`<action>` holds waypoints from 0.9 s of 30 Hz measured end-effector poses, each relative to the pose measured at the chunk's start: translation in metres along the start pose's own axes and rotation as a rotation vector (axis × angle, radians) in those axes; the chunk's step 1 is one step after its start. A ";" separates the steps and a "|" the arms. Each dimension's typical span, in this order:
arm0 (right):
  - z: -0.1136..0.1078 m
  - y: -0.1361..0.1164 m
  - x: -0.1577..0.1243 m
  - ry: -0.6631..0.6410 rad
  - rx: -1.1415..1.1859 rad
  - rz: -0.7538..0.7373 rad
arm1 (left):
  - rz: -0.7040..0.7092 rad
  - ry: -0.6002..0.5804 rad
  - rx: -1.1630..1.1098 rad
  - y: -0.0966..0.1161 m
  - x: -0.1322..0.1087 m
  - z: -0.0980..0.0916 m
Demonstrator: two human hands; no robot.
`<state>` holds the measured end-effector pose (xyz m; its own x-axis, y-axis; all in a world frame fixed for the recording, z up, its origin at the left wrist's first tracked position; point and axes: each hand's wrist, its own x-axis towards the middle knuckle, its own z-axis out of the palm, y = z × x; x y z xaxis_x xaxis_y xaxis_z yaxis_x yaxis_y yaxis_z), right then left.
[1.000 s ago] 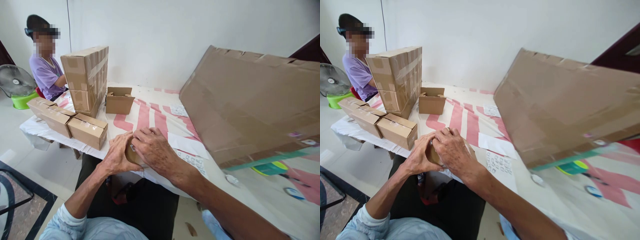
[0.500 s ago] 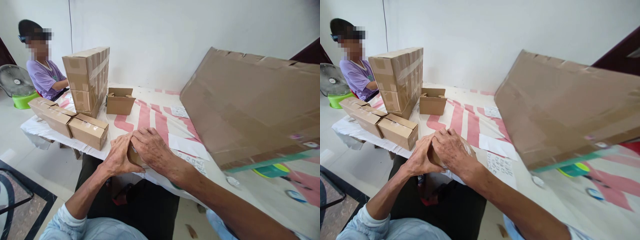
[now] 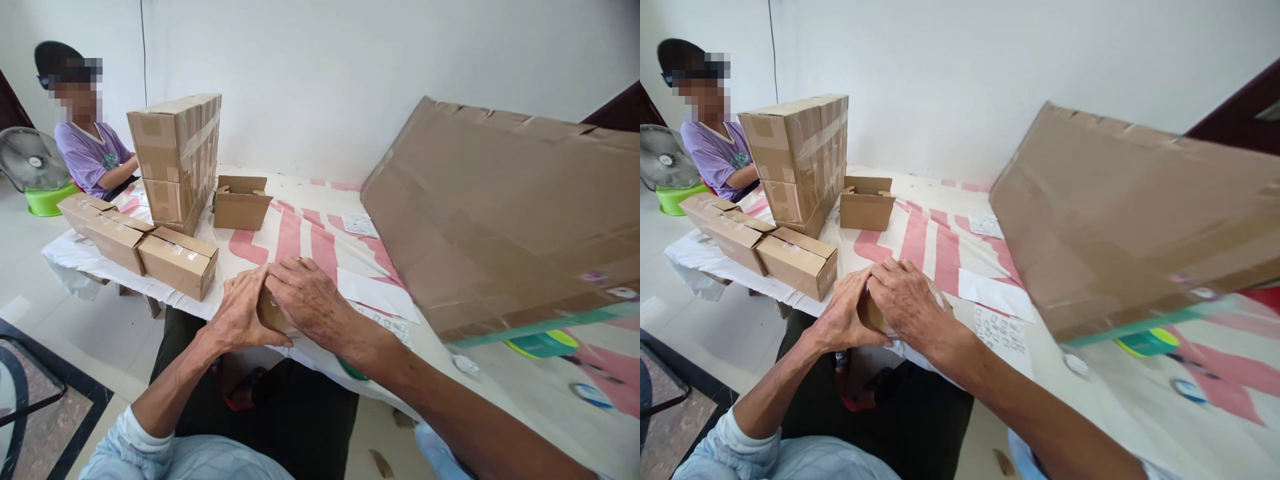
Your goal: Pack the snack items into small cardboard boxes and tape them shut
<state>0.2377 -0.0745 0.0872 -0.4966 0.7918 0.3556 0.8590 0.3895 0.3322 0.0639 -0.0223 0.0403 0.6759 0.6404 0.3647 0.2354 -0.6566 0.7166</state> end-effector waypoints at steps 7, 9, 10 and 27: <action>0.002 -0.002 -0.001 0.001 -0.025 -0.005 | -0.005 -0.011 -0.008 -0.001 0.000 0.000; 0.002 0.000 -0.001 0.020 0.007 -0.011 | 0.004 -0.010 -0.012 -0.003 0.000 0.000; 0.002 0.001 -0.001 0.038 0.042 -0.012 | 0.008 -0.007 -0.014 -0.004 0.000 0.000; -0.032 0.023 -0.027 0.286 1.051 0.578 | -0.012 -0.045 0.040 -0.017 -0.011 -0.018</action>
<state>0.2673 -0.1019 0.1132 0.0934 0.8934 0.4394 0.5789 0.3103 -0.7541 0.0400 -0.0105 0.0349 0.7035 0.6303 0.3284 0.2710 -0.6650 0.6959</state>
